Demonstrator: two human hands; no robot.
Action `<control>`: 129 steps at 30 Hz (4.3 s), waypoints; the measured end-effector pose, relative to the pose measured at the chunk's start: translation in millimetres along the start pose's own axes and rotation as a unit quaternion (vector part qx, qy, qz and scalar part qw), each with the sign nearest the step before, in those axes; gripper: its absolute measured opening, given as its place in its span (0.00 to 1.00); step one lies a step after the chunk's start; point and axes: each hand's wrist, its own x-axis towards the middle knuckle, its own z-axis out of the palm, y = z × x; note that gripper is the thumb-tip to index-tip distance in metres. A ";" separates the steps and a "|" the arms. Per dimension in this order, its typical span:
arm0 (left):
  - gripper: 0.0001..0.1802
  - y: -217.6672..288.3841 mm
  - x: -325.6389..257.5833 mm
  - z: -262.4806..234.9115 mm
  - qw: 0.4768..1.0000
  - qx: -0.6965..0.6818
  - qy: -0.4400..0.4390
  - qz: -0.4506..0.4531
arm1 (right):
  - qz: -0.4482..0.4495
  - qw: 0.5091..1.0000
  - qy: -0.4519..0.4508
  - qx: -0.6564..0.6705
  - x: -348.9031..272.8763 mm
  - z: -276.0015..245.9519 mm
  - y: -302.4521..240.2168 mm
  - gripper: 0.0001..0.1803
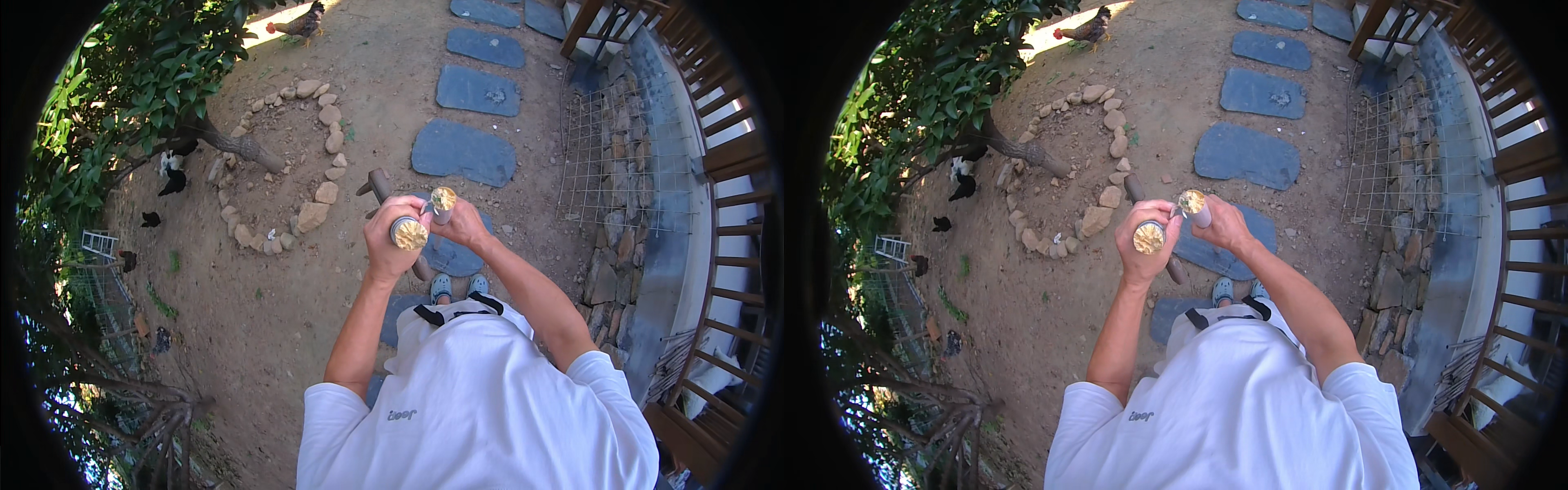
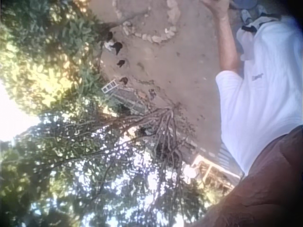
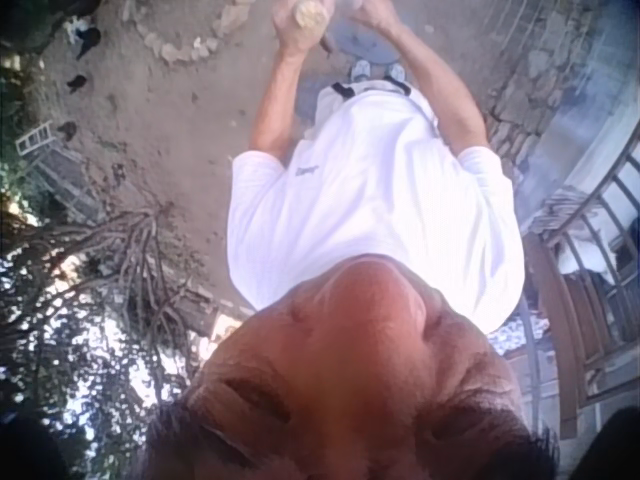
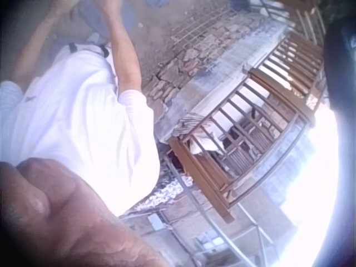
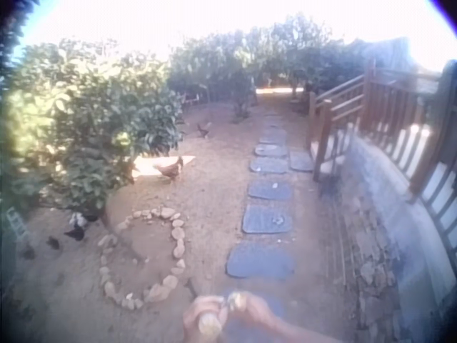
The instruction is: The person picks up a broken pitchfork and a PVC pipe from a chicken coop roof, attempts to fit the broken handle pieces into the pipe, and walks toward the stairs while holding the parts.
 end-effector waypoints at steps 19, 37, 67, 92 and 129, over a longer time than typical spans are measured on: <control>0.13 2.2 5.4 -10.1 1.000 0.019 -0.017 0.010 | -0.001 1.000 -0.007 0.003 3.4 4.1 -12.2 0.18; 0.14 -18.6 -30.4 42.1 0.991 -0.049 0.009 -0.123 | 0.071 0.996 -0.030 0.048 26.9 -35.5 45.2 0.25; 0.16 -54.1 -28.8 87.4 0.950 -0.196 0.025 -0.241 | -0.022 0.939 0.296 0.174 -32.1 -84.1 -80.7 0.20; 0.17 -21.2 -42.2 63.8 0.945 -0.197 -0.223 -0.135 | 0.078 0.941 -0.027 0.327 -20.9 -153.3 -58.4 0.10; 0.20 9.9 -68.8 218.7 0.922 -0.250 -0.271 -0.118 | 0.087 0.911 0.294 0.276 -197.2 -162.9 40.7 0.25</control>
